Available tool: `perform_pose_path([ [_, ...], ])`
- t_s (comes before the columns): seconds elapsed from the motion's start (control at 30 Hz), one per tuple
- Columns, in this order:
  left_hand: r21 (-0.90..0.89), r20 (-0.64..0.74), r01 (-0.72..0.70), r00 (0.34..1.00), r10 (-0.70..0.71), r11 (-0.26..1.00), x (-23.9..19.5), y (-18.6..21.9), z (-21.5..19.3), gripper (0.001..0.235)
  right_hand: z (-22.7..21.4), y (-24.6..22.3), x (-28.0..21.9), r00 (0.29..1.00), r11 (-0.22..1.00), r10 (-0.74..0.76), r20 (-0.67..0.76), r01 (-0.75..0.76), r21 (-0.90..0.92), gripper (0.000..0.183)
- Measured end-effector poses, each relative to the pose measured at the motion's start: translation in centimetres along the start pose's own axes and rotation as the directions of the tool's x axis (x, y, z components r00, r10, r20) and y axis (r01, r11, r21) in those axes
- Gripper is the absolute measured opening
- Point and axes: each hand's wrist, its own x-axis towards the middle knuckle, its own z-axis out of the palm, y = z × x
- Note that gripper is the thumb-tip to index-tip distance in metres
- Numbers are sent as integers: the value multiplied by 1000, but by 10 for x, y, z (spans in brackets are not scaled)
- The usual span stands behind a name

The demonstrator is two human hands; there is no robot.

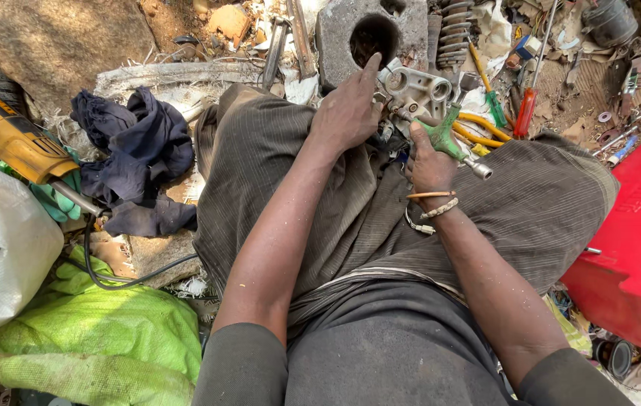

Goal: The person is sitting on the ground and using a hammer and a green tool to work on a metal engine part. They repeatedly strike and adjust the part, attempting to dislodge or modify components within the assembly.

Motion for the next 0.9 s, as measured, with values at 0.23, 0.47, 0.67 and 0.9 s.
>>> perform_pose_path([
  [0.23,-138,-36,40,998,-45,990,13,2,3,40,14,31,0,984,989,129,-119,-118,91,31],
  [0.47,-168,-71,54,995,-67,984,22,-2,9,35,28,45,-7,892,885,-441,-98,414,-215,23],
  [0.67,-172,-10,72,997,-75,982,23,-5,17,37,24,36,-13,878,774,-478,-5,419,-474,27],
  [0.9,-184,-64,18,997,-30,983,24,-8,21,36,27,41,-5,912,868,-398,-100,338,-364,30],
])
